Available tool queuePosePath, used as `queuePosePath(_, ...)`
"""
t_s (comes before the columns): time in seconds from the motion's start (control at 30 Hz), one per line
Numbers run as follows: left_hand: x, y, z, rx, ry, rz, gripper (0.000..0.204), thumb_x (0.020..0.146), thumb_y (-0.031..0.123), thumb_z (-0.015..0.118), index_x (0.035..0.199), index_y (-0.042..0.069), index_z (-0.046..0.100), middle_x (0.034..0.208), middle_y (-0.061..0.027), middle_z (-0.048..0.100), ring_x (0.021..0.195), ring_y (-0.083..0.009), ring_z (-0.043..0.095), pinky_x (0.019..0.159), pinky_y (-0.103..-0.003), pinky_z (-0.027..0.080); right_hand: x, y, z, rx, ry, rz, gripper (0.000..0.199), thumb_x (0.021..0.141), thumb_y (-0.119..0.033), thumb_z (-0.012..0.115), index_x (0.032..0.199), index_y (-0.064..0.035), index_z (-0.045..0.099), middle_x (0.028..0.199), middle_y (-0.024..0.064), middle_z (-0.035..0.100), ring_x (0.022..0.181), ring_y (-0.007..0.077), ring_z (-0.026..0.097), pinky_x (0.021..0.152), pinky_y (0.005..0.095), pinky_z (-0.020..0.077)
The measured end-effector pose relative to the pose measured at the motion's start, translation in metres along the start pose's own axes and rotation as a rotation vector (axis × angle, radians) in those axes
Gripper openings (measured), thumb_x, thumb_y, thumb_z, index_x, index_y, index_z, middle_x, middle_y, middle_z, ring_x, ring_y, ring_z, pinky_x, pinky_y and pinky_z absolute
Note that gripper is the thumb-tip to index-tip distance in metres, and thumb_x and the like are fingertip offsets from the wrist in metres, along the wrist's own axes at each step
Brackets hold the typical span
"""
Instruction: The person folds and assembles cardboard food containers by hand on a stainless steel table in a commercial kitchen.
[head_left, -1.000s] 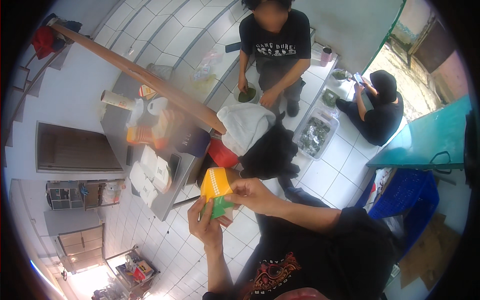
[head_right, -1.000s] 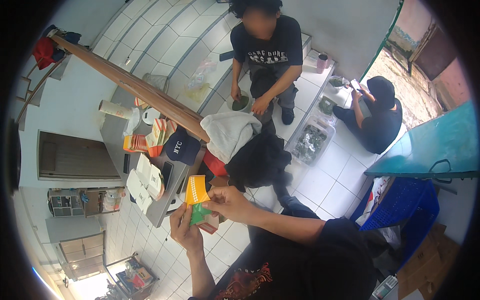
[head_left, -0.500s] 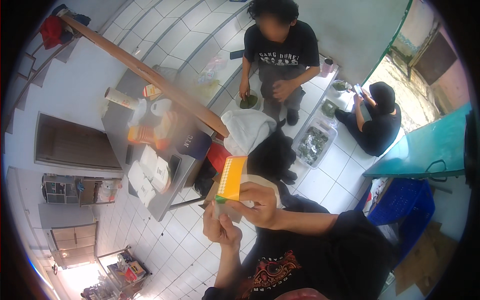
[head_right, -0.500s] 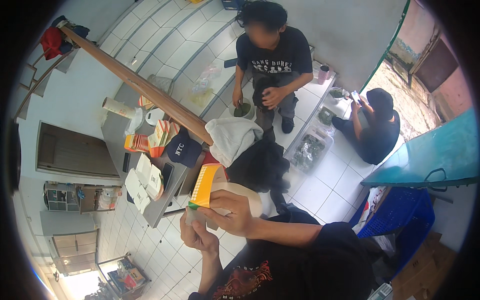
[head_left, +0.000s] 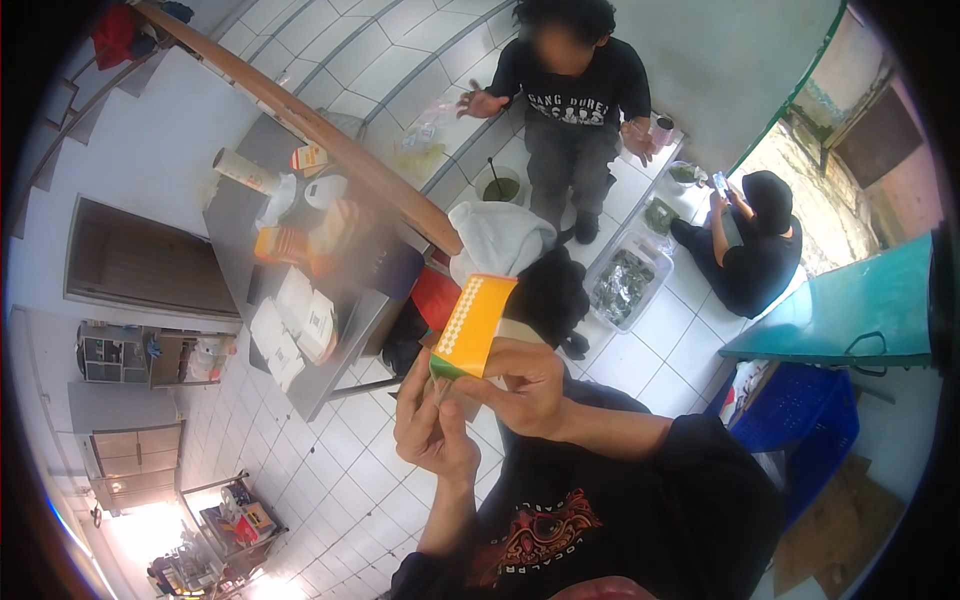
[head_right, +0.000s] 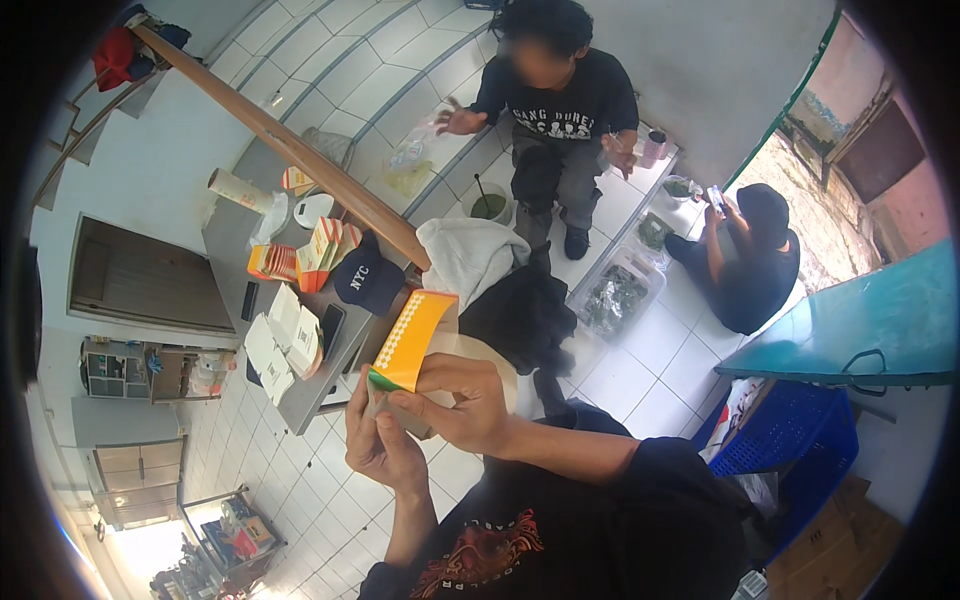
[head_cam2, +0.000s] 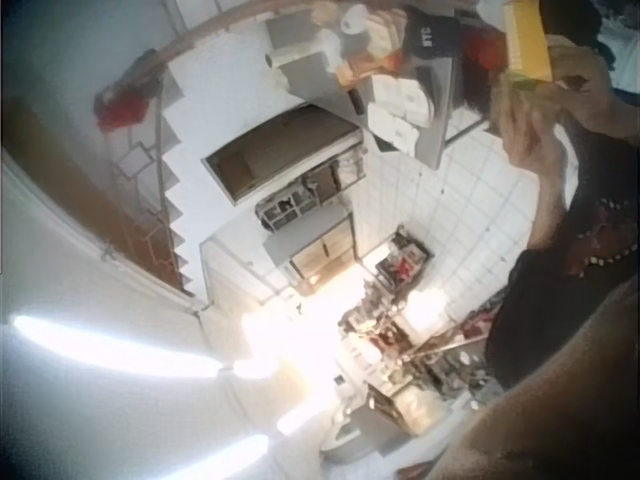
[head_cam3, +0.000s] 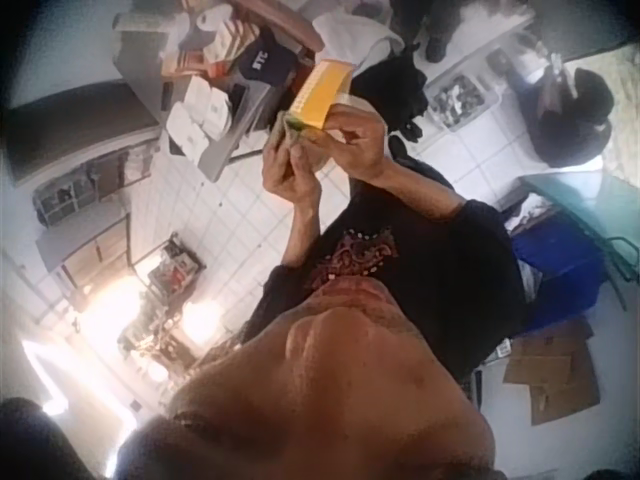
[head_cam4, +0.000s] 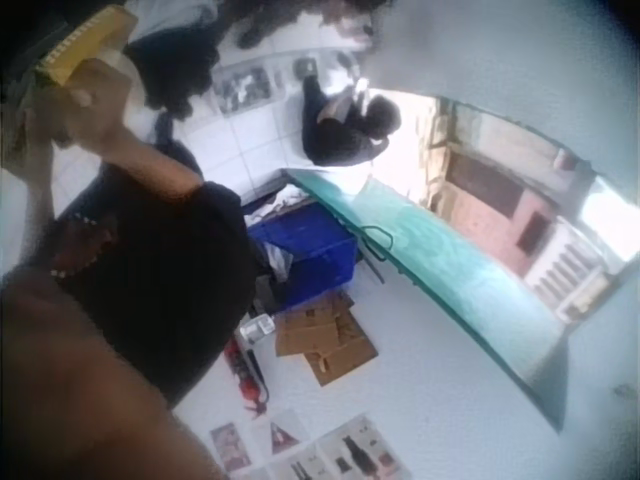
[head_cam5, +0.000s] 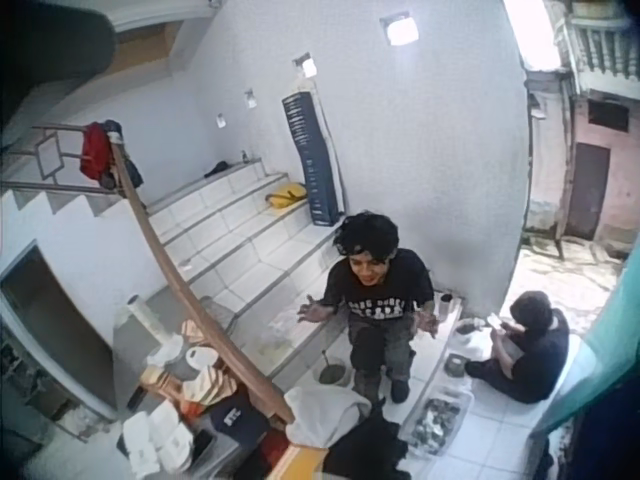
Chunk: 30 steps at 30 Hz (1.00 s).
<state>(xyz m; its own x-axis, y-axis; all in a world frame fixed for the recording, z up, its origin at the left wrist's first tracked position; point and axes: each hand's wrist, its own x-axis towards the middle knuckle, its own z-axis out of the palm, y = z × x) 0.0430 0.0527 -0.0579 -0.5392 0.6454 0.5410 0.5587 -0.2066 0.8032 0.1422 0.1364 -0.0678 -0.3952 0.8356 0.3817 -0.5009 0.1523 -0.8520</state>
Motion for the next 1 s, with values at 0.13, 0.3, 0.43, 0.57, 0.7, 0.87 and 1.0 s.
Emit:
queuePosePath(0.13,0.007,0.012,0.001,-0.068,-0.025,-0.001,0.041,0.099,0.032,0.062,0.114,-0.006,0.07,0.131,-0.0306,0.059,0.122,-0.037,0.059,0.103,-0.045,0.046,0.006,-0.008,-0.005,0.01,-0.08,-0.049,0.02,0.084,-0.004,0.076,0.104,0.0019,0.075,0.106,0.0156,0.073,0.096,0.0218,0.07,0.083,0.029,0.0529)
queuePosePath(0.3,0.014,0.026,0.001,-0.171,-0.046,0.015,0.033,0.097,0.022,0.063,0.115,-0.006,0.07,0.13,-0.0291,0.06,0.124,-0.039,0.057,0.103,-0.045,0.045,0.013,-0.029,-0.009,-0.018,-0.108,-0.1,0.021,0.084,-0.005,0.077,0.104,0.0027,0.074,0.109,0.0168,0.072,0.099,0.0248,0.07,0.085,0.0306,0.0525)
queuePosePath(0.43,0.019,0.036,-0.009,-0.259,-0.073,-0.022,0.033,0.097,0.02,0.063,0.117,-0.005,0.07,0.133,-0.0303,0.058,0.125,-0.0391,0.056,0.106,-0.046,0.044,0.021,-0.041,-0.014,-0.086,-0.174,-0.117,0.019,0.084,-0.006,0.078,0.099,0.0042,0.075,0.108,0.0173,0.072,0.099,0.0256,0.069,0.087,0.0309,0.0514)
queuePosePath(0.57,0.028,0.044,-0.01,-0.379,-0.183,-0.145,0.032,0.095,0.017,0.066,0.117,-0.006,0.069,0.136,-0.0314,0.055,0.128,-0.04,0.054,0.109,-0.047,0.041,0.014,-0.032,-0.018,0.187,-0.112,0.064,0.016,0.081,0.0,0.079,0.095,0.0059,0.075,0.106,0.0187,0.072,0.097,0.0205,0.069,0.086,0.0302,0.0506)
queuePosePath(0.7,0.025,0.053,-0.011,-0.685,-0.149,-0.172,0.026,0.09,0.005,0.071,0.114,-0.005,0.071,0.137,-0.0323,0.053,0.131,-0.0416,0.051,0.111,-0.049,0.039,0.01,-0.032,-0.012,0.408,-0.076,0.044,0.021,0.079,0.0,0.081,0.098,0.0076,0.075,0.106,0.0211,0.071,0.097,0.0225,0.069,0.082,0.0317,0.0522)
queuePosePath(0.87,0.026,0.059,-0.02,-0.734,-0.198,-0.25,0.022,0.091,0.005,0.07,0.112,-0.003,0.071,0.141,-0.0325,0.049,0.136,-0.0414,0.046,0.113,-0.052,0.035,0.008,-0.038,-0.006,0.495,-0.048,0.033,0.02,0.079,-0.002,0.081,0.096,0.0081,0.074,0.106,0.0231,0.071,0.099,0.0244,0.069,0.084,0.0328,0.0526)
queuePosePath(1.0,0.028,0.062,-0.021,-0.73,-0.213,-0.25,0.021,0.092,0.005,0.069,0.111,-0.003,0.072,0.141,-0.0296,0.049,0.134,-0.0399,0.048,0.113,-0.053,0.036,0.007,-0.035,-0.008,0.462,-0.049,0.014,0.024,0.078,-0.006,0.083,0.096,0.0076,0.074,0.103,0.0226,0.072,0.097,0.0258,0.07,0.084,0.0343,0.0531)
